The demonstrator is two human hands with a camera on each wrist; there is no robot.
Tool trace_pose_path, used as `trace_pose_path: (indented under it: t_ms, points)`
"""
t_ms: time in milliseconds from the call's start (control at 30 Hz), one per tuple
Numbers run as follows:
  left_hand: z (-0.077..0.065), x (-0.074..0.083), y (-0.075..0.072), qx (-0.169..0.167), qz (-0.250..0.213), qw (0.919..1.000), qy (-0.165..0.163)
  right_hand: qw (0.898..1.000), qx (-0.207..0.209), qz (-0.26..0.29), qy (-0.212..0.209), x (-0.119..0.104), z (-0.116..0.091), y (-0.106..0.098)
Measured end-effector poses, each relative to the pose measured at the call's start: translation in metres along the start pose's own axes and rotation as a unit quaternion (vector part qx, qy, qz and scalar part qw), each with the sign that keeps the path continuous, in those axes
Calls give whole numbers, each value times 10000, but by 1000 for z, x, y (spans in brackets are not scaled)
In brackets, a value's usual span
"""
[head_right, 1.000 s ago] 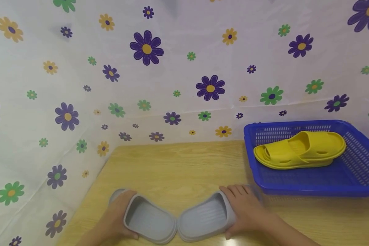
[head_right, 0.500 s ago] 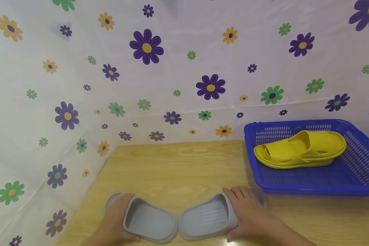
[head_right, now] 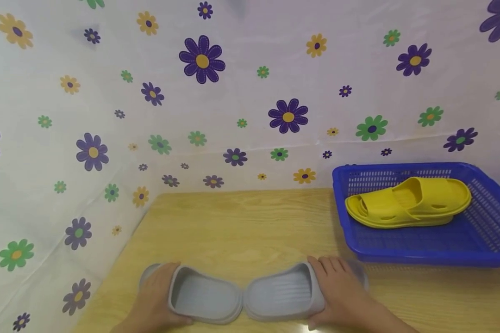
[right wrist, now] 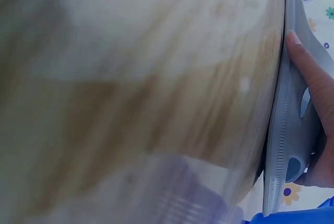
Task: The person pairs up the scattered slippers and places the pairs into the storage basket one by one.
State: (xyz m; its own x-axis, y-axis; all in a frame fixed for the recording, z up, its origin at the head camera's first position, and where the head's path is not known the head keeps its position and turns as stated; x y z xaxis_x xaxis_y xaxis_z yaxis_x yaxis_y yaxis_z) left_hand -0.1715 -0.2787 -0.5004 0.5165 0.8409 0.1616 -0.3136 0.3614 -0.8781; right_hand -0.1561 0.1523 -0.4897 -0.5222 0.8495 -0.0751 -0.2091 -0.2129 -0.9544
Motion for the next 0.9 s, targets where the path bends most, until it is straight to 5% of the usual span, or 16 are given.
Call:
trace_pose_path:
  t_ms: [367,533,700,900]
  points:
    - [6,3,-2,-432,252,9983,-289,9992,-363,24,190,0,-2,-7]
    - [7,-8,2,-274,-122,9990,329,9971,-504,560,92,7,-6,-5]
    - [8,-26,6,-497,-485,9915,1104,9956,-572,739,6,13,-8,-2]
    - [9,-32,5,-530,-409,9909,1166,9949,-703,726,-1,16,-5,-4]
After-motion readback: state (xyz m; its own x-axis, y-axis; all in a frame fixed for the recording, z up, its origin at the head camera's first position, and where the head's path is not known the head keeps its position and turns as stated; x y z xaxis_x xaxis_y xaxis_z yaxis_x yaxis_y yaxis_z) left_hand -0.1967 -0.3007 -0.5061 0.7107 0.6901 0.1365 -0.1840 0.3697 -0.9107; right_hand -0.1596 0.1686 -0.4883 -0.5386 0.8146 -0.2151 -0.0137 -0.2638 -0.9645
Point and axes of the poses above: each hand's wrist, its own z-axis towards the middle knuckle, its own y-axis out of the palm, x = y × z, the point moved 1 cm from there along z, towards the middle knuckle, and after that the axes turned 7 degrees about -z, right-handed, at the moved point
